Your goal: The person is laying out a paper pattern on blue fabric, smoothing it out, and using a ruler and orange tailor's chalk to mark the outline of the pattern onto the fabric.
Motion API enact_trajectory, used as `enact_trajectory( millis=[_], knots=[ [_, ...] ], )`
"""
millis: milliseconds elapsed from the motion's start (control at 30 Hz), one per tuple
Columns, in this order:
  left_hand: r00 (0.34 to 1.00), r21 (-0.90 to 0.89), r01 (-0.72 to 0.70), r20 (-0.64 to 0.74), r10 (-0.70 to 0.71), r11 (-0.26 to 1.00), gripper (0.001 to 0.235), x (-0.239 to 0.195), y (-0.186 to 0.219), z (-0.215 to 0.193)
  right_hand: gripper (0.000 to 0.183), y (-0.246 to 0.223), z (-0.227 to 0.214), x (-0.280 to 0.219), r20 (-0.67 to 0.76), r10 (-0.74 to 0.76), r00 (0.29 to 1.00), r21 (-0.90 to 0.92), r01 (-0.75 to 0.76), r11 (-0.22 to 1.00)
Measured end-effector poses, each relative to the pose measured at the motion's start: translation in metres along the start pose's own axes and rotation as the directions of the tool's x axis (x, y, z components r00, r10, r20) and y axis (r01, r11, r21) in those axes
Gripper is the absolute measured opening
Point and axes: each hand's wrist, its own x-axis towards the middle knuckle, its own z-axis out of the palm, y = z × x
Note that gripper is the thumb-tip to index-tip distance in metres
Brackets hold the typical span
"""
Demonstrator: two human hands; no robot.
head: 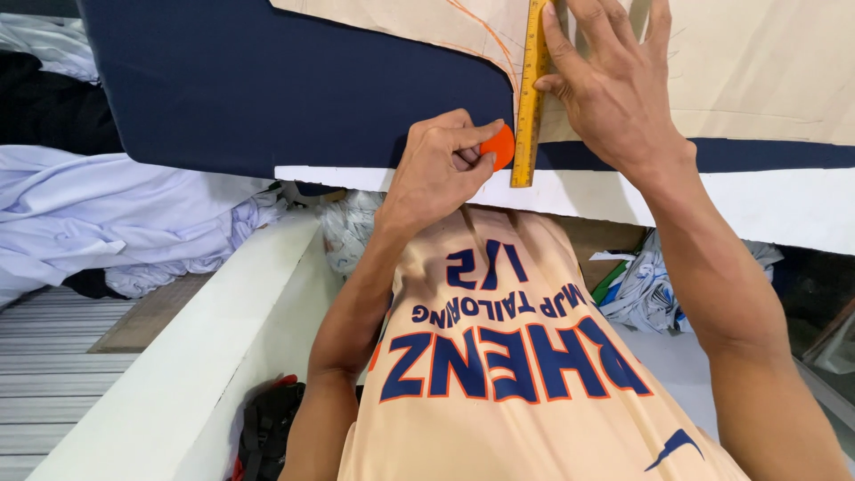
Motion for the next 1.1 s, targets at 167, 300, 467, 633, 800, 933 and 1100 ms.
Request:
enact_trajectory(
  millis=[167, 300, 467, 633, 800, 933, 1100],
  knots=[
    [0.981, 0.067, 0.027, 0.192, -0.039, 0.997, 0.031, -0.004, -0.003, -0.02, 0.06, 0.002, 0.006, 0.0, 0.011, 0.022, 1.0, 0.019, -0.022, 1.0],
    [0.956, -0.122, 0.043, 0.295, -0.005, 0.992, 0.031, -0.022, 0.0, -0.053, 0.073, 0.003, 0.001, -0.001, 0.029, 0.054, 0.998, 0.12, -0.057, 0.991],
    [1.0, -0.487, 0.008, -0.018, -0.019, 0.873, 0.028, -0.052, -0.029, -0.069, 0.04, -0.016, 0.005, -0.02, -0.269, 0.216, 0.939, 0.083, -0.201, 0.976],
    [0.826, -0.753, -0.186, -0.468, -0.315, 0.631, 0.024, -0.044, -0.041, -0.076, 0.06, -0.078, 0.003, -0.016, -0.113, 0.486, 0.867, 0.228, -0.453, 0.862],
    [0.61, 0.223, 0.114, -0.785, 0.109, 0.968, 0.027, 0.008, -0.032, -0.13, 0.037, -0.098, 0.022, -0.028, -0.168, 0.623, 0.764, 0.217, -0.588, 0.78],
    [0.636, 0.406, 0.375, -0.766, 0.087, 0.833, 0.046, 0.053, -0.05, -0.156, 0.027, -0.098, 0.022, -0.029, -0.142, 0.685, 0.715, 0.365, -0.605, 0.708],
    [0.643, 0.204, 0.282, -0.766, -0.027, 0.937, 0.024, 0.09, -0.052, -0.147, 0.016, -0.097, 0.003, -0.051, 0.048, 0.776, 0.629, 0.705, -0.572, 0.42]
  ],
)
